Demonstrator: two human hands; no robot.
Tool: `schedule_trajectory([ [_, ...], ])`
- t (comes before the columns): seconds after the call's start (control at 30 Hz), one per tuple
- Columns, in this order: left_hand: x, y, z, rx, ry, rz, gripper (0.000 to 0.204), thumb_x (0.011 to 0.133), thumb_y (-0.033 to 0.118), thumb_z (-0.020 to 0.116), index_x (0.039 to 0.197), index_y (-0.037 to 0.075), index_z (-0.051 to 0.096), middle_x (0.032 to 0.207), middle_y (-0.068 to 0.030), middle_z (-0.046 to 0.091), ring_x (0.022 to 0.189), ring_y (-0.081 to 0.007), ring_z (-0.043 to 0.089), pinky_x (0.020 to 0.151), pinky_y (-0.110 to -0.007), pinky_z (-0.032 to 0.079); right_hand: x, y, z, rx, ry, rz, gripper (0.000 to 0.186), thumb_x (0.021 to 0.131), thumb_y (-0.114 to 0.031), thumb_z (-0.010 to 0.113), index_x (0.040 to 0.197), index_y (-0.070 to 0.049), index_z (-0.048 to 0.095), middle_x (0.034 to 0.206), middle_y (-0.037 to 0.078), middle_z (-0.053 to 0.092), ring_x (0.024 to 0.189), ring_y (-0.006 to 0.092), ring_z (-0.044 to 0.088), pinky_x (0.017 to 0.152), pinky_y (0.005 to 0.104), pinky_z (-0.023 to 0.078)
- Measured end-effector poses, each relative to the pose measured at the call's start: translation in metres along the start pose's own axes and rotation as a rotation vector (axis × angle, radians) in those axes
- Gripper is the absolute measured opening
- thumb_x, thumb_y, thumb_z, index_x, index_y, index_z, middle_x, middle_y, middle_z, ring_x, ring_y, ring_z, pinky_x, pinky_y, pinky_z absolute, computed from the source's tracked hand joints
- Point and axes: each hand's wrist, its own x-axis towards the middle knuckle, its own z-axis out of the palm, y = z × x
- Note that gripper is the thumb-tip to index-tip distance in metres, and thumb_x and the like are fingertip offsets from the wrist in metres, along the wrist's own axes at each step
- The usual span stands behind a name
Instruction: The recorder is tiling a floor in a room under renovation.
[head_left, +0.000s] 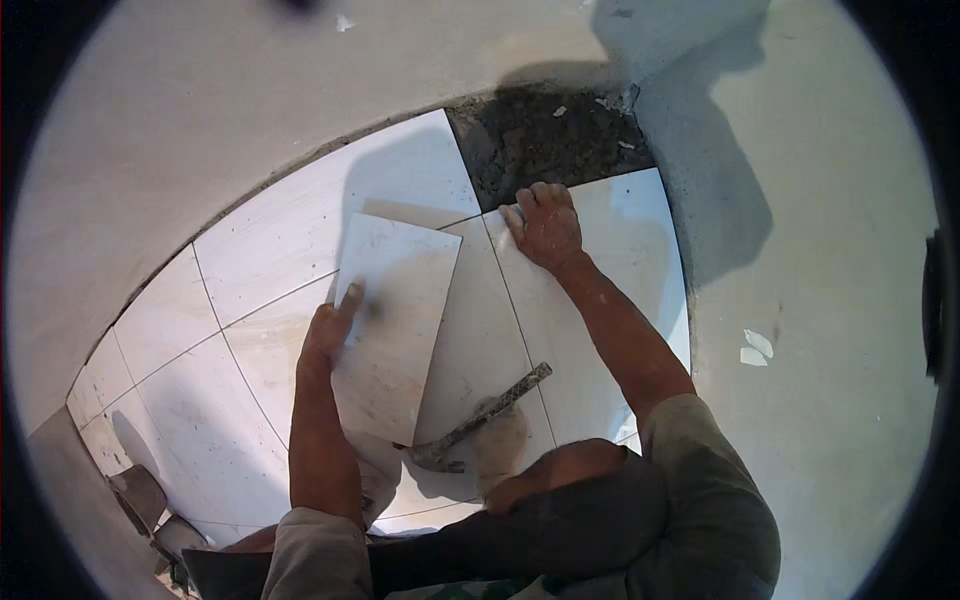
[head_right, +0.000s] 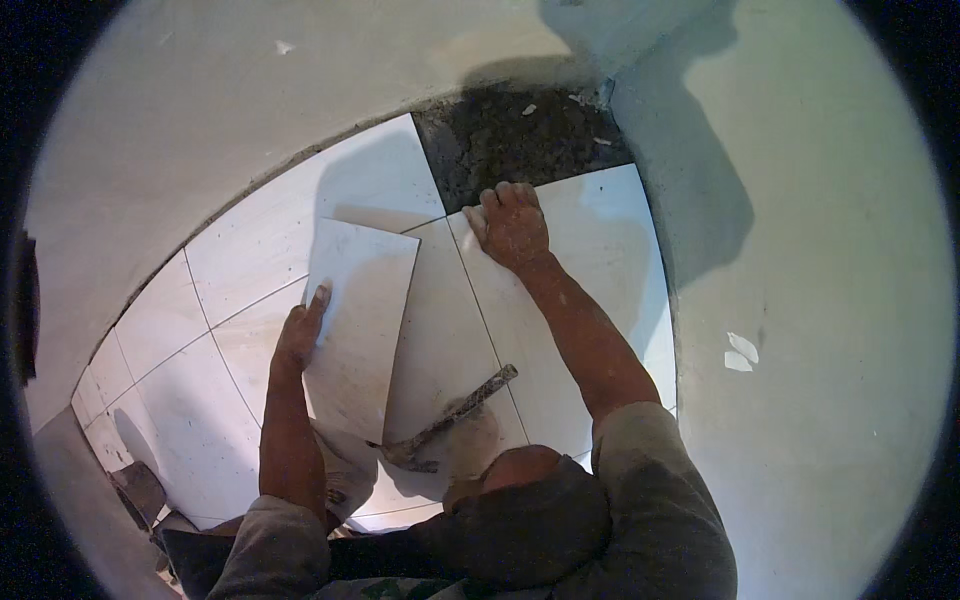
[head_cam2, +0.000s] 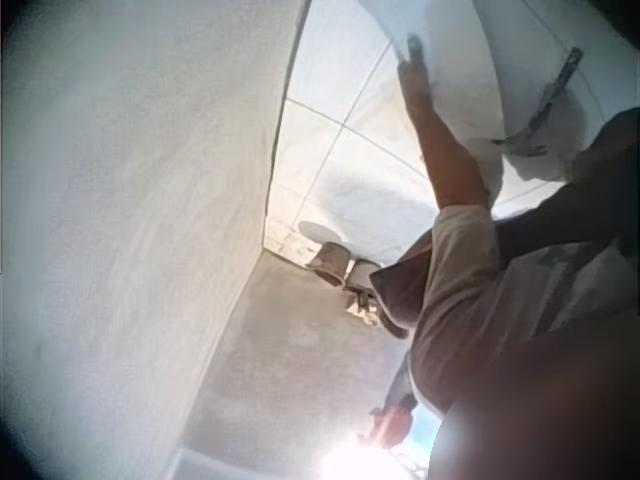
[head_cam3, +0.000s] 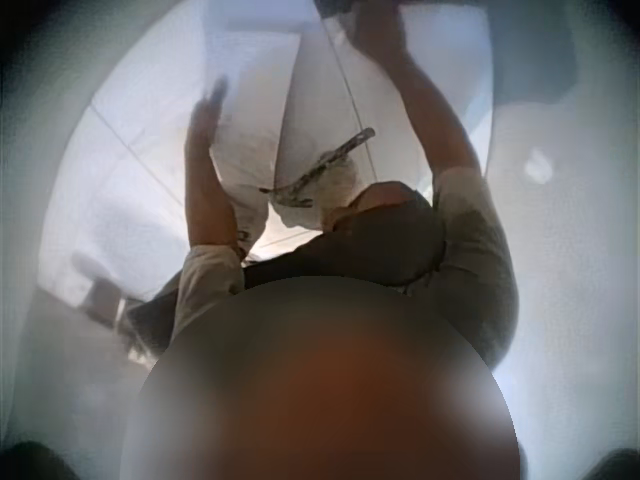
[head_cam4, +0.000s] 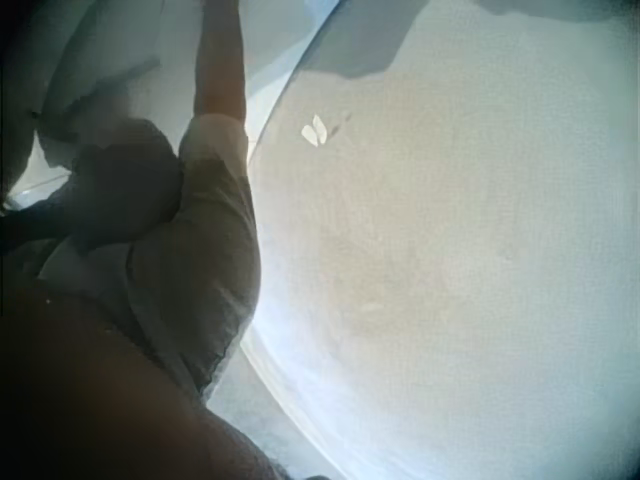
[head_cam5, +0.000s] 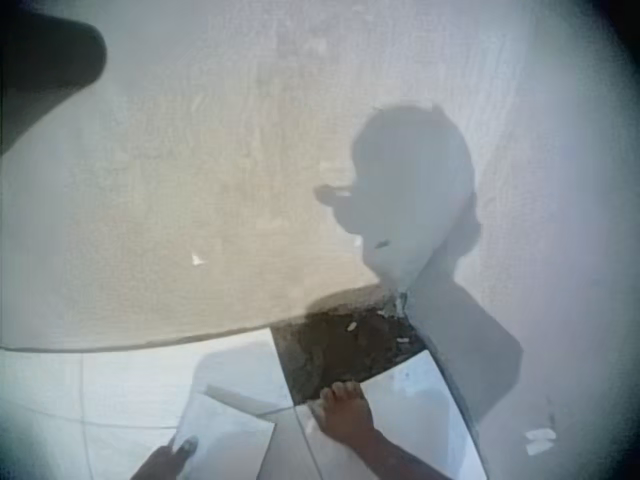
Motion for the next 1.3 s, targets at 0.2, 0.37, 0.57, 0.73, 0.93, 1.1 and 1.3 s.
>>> schedule_trajectory([
  [0.2, 0.009, -0.007, -0.002, 0.196, 0.071, 0.054, 0.089, 0.080, 0.071, 0.051, 0.126, -0.005, 0.054, 0.103, -0.0152, 0.064, 0.094, -0.0204, 0.058, 0.085, -0.032, 0.045, -0.003, -0.004, 0.010, 0.078, 0.118, -0.132, 0.035, 0.078, -0.030, 0.070, 0.096, -0.003, 0.059, 0.097, 0.013, 0.050, 0.093, 0.0305, 0.051, 0.087, 0.0425, 0.041],
  [0.37, 0.001, 0.005, 0.003, 0.050, 0.030, -0.091, 0.090, 0.080, 0.072, 0.051, 0.125, -0.006, 0.054, 0.101, -0.0149, 0.065, 0.093, -0.0208, 0.058, 0.083, -0.033, 0.046, 0.003, -0.013, 0.011, 0.117, 0.061, 0.004, 0.034, 0.077, -0.034, 0.071, 0.088, -0.003, 0.062, 0.089, 0.011, 0.053, 0.088, 0.0294, 0.053, 0.084, 0.0414, 0.043],
  [0.57, 0.010, -0.012, 0.002, 0.085, 0.072, -0.013, 0.090, 0.081, 0.072, 0.050, 0.127, -0.005, 0.054, 0.117, -0.0178, 0.061, 0.108, -0.0219, 0.054, 0.093, -0.033, 0.041, 0.010, -0.013, 0.013, 0.048, 0.084, 0.020, 0.034, 0.079, -0.038, 0.070, 0.076, -0.005, 0.060, 0.078, 0.009, 0.049, 0.079, 0.0275, 0.053, 0.079, 0.0402, 0.043],
  [0.73, 0.012, -0.018, 0.000, 0.009, 0.044, 0.005, 0.087, 0.083, 0.070, 0.050, 0.129, -0.004, 0.052, 0.121, -0.0182, 0.059, 0.112, -0.0215, 0.052, 0.096, -0.032, 0.039, 0.007, -0.016, 0.012, 0.060, 0.007, 0.050, 0.036, 0.078, -0.039, 0.070, 0.083, -0.004, 0.061, 0.083, 0.010, 0.050, 0.081, 0.0282, 0.052, 0.080, 0.0413, 0.043],
  [0.93, 0.002, 0.008, 0.005, 0.087, -0.009, -0.043, 0.086, 0.083, 0.069, 0.050, 0.130, -0.003, 0.051, 0.113, -0.0163, 0.062, 0.103, -0.0207, 0.056, 0.089, -0.031, 0.043, -0.015, -0.015, -0.005, 0.086, 0.145, -0.016, 0.047, 0.079, -0.032, 0.072, 0.110, -0.002, 0.054, 0.113, 0.015, 0.047, 0.109, 0.0326, 0.048, 0.096, 0.0479, 0.038],
  [1.1, 0.005, -0.005, -0.003, 0.117, 0.056, -0.019, 0.086, 0.083, 0.069, 0.050, 0.129, -0.003, 0.053, 0.110, -0.0162, 0.063, 0.099, -0.0201, 0.057, 0.087, -0.030, 0.044, -0.028, -0.033, -0.028, 0.207, 0.237, 0.105, 0.047, 0.086, -0.030, 0.063, 0.119, 0.000, 0.049, 0.122, 0.017, 0.046, 0.118, 0.0346, 0.043, 0.104, 0.0496, 0.032],
  [1.3, 0.009, -0.015, -0.003, 0.074, 0.020, 0.017, 0.098, 0.079, 0.075, 0.050, 0.124, -0.012, 0.052, 0.109, -0.0223, 0.062, 0.102, -0.0283, 0.059, 0.088, -0.038, 0.046, -0.032, -0.038, -0.037, 0.172, 0.147, 0.069, 0.046, 0.088, -0.032, 0.061, 0.118, 0.001, 0.050, 0.121, 0.017, 0.048, 0.114, 0.0346, 0.047, 0.103, 0.0504, 0.032],
])
